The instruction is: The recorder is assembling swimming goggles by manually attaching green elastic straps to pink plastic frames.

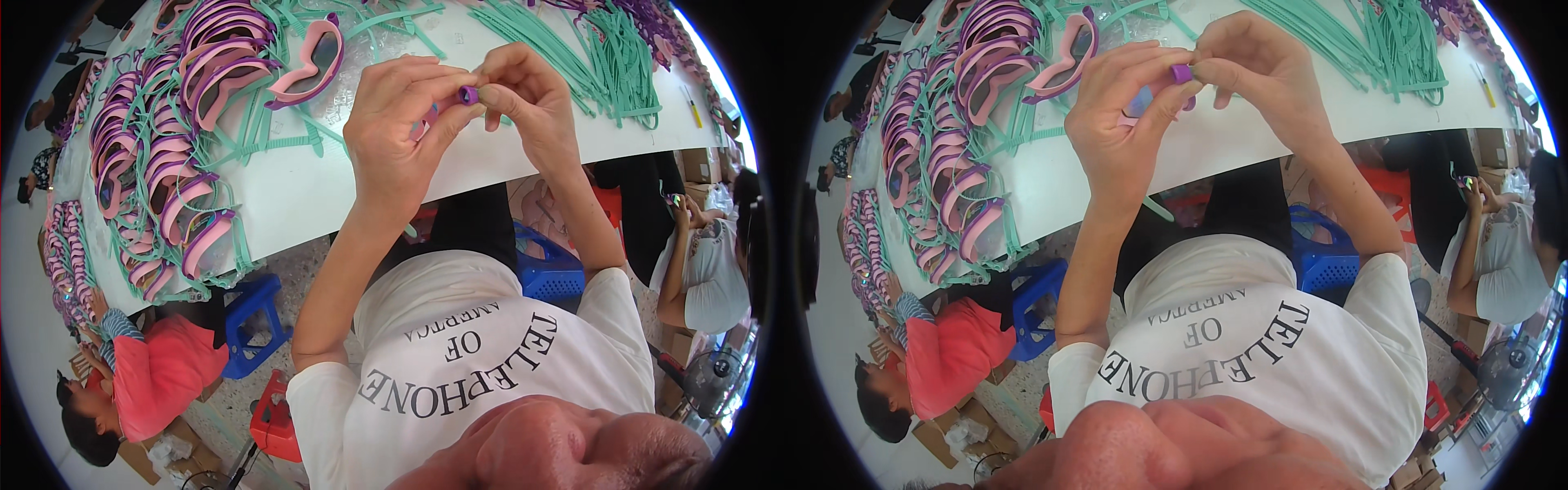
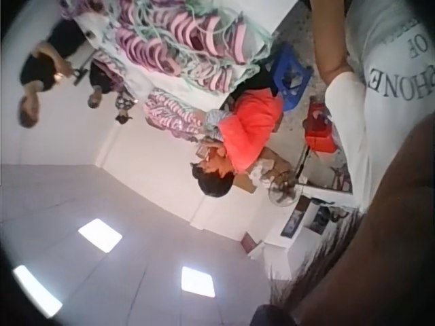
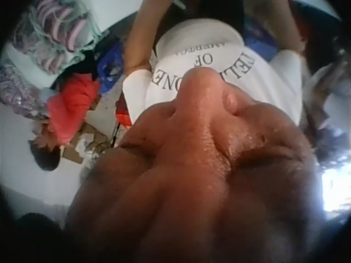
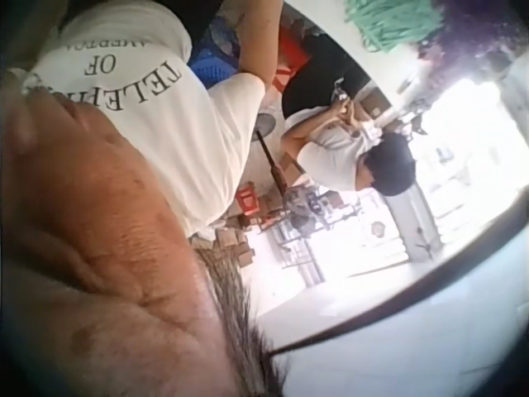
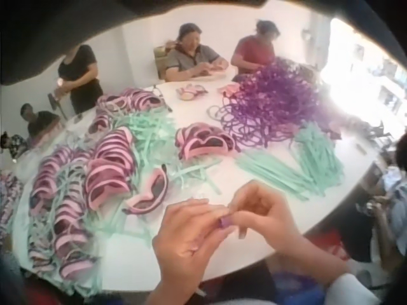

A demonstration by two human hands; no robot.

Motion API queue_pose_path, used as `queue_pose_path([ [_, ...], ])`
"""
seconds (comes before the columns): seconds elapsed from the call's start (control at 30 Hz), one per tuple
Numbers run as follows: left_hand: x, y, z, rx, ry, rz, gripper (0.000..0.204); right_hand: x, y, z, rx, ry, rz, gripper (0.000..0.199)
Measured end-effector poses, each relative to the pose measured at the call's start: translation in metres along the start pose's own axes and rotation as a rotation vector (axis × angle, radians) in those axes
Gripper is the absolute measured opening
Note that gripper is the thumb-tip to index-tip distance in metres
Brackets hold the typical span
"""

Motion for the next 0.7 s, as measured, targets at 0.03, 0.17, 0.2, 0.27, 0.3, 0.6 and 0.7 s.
queue_pose_path([
  [0.03, -0.001, 0.000, -0.001, -0.034, 0.033, 0.007, 0.027, 0.001, 0.002, 0.001, 0.001, -0.001, -0.001, 0.012],
  [0.17, -0.004, 0.003, -0.002, -0.045, 0.028, 0.027, 0.026, -0.008, -0.001, -0.001, 0.067, -0.031, 0.107, 0.020],
  [0.2, -0.004, 0.002, -0.003, -0.052, 0.032, 0.039, 0.025, -0.012, -0.001, 0.000, 0.117, -0.014, 0.121, 0.023],
  [0.27, -0.004, 0.001, -0.003, -0.060, 0.036, 0.052, 0.023, -0.014, -0.003, 0.004, 0.126, 0.049, 0.150, 0.022],
  [0.3, -0.002, 0.001, -0.002, -0.042, 0.017, 0.016, 0.023, -0.015, -0.005, 0.007, 0.136, 0.112, 0.180, 0.022],
  [0.6, -0.003, 0.003, 0.004, 0.052, -0.157, -0.111, 0.025, -0.011, -0.004, -0.004, 0.161, 0.215, 0.045, 0.025],
  [0.7, 0.002, 0.004, 0.004, 0.038, -0.145, -0.125, 0.024, -0.013, -0.003, -0.001, 0.131, 0.202, 0.186, 0.026],
])
Point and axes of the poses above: each hand's wrist, its own y-axis towards the middle knuckle, its own z-axis out of the palm, x = y × z, the point moved 6 cm from there along y, towards the middle knuckle, and after that the axes turned 14 degrees about -z, right-handed, at the moved point
